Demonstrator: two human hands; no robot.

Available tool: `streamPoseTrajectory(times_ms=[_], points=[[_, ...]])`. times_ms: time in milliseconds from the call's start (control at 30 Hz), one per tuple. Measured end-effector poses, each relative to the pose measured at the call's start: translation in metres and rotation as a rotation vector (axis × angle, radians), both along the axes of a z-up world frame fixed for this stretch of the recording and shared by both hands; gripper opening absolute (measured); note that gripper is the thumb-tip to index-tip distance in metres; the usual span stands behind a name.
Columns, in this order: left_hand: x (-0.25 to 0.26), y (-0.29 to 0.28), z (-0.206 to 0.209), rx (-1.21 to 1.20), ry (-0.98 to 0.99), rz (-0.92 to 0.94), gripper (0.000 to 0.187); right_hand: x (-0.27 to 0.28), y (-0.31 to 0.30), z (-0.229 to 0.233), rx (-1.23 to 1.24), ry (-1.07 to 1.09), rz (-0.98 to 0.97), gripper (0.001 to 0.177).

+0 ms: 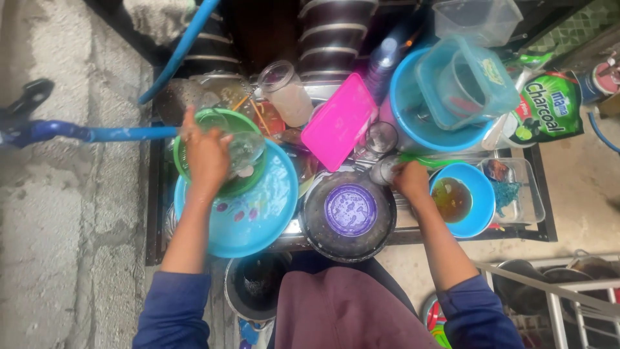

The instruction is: Washing and scrubbing various dishes and kitchenware in an outdoor sink.

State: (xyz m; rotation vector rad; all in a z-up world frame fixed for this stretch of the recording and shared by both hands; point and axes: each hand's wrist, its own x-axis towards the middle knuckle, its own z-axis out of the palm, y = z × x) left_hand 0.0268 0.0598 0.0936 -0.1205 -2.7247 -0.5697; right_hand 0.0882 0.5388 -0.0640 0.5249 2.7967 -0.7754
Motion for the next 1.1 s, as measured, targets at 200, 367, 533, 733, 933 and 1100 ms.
streamPoseTrajectory(times_ms=[200,367,533,733,933,1100], points=[[0.003,0.016,0.022,-0.224,-0.111,0.082,0.026,0.025,-0.006,0.017,0.170,0.211,0.108,0.018],[-0.021,-0.015,-0.036,-0.355,0.003,0.131,0.024,0.043,-0.043,0.096,0.037,0.281,0.157,0.018],[-0.025,-0.040,-0.066,-0.033,-0.078,0.195,0.014,0.041,-0.062,0.131,-0.065,0.404,0.241,0.007],[-0.001,-0.045,-0.123,1.413,-0.038,0.371,0.069,0.008,-0.103,0.179,-0.232,0.373,0.360,0.016],[0.044,-0.047,-0.197,2.174,0.009,0.028,0.035,-0.069,-0.213,0.200,-0.277,0.434,0.762,0.026],[0.099,-0.063,-0.205,2.220,0.333,0.094,0.045,-0.127,-0.340,0.161,0.122,0.253,0.929,0.016]])
